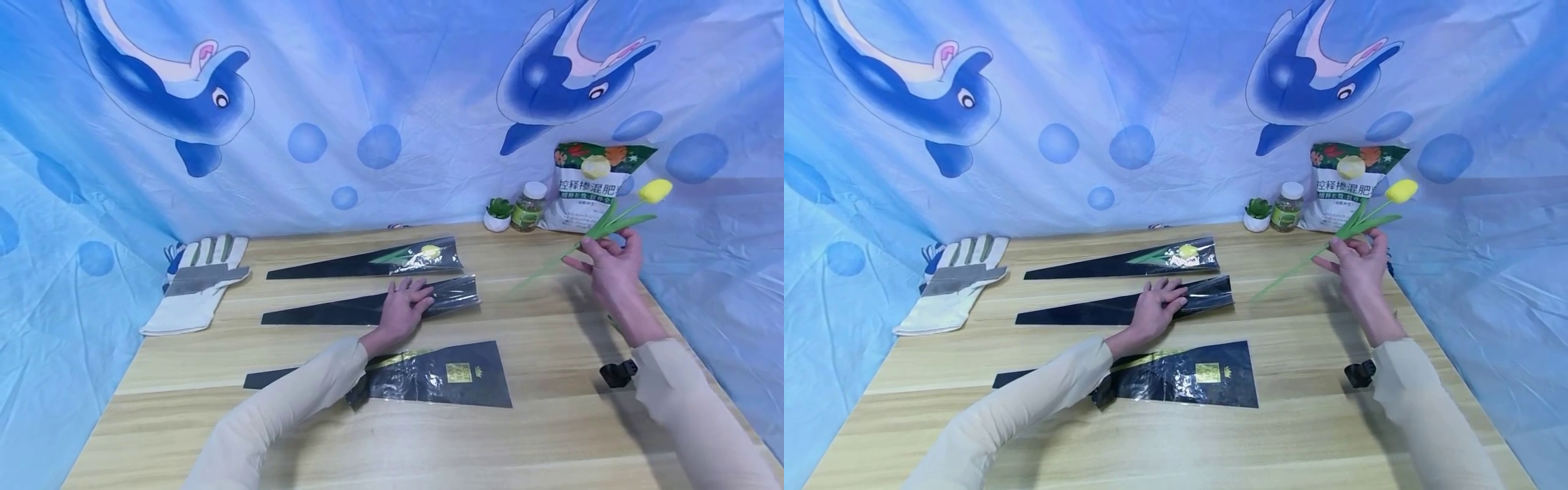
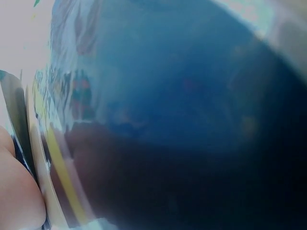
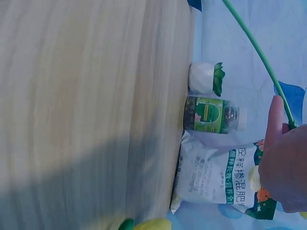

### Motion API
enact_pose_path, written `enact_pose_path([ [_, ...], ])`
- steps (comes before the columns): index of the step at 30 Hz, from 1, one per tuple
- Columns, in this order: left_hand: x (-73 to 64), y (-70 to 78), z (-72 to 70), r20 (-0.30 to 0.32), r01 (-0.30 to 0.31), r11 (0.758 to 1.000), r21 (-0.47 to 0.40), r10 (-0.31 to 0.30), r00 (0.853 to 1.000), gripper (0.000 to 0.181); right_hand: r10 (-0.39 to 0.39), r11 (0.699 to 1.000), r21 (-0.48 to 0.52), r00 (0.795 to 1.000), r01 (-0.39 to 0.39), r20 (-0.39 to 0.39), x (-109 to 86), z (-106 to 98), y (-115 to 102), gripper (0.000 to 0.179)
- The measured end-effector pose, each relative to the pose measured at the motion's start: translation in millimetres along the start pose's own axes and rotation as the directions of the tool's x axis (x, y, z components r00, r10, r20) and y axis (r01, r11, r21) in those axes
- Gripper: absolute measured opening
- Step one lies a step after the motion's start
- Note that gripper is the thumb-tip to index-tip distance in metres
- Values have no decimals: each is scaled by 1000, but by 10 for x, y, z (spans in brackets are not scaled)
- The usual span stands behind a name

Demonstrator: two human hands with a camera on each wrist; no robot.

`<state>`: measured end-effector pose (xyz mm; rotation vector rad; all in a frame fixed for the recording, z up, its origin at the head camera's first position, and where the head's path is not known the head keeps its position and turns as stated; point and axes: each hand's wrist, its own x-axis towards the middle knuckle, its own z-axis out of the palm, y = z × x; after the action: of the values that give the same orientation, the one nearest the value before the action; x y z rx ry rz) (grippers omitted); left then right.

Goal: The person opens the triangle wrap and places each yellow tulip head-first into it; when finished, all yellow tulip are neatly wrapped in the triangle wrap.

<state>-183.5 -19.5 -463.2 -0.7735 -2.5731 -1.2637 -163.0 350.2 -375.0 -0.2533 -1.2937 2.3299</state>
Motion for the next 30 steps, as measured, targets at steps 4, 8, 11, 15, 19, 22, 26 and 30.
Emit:
enact_pose_path([
  [4,-9,18,4,9,13,1000,-6,-13,1000,30,8,999,43,1000,-7,-27,-129,179,-27,53],
  [8,-14,26,4,21,19,1000,2,-19,1000,30,8,999,38,999,-5,-53,-144,238,44,51],
  [11,-13,32,5,21,13,1000,14,-14,1000,30,3,999,33,998,-1,-67,-166,280,102,50],
  [15,-6,42,5,17,12,1000,14,-12,1000,29,-11,999,31,997,13,-74,-207,324,193,49],
  [19,1,49,9,13,9,1000,8,-9,1000,29,-23,999,37,998,25,-64,-249,361,280,52],
  [22,8,50,14,14,5,1000,9,-5,1000,29,-21,999,39,998,23,-67,-278,379,329,52],
  [26,17,45,26,12,0,1000,17,0,1000,28,-4,999,43,996,8,-89,-303,386,372,50],
  [30,26,44,34,3,-1,1000,13,0,1000,27,-1,999,35,996,4,-90,-318,390,398,47],
])
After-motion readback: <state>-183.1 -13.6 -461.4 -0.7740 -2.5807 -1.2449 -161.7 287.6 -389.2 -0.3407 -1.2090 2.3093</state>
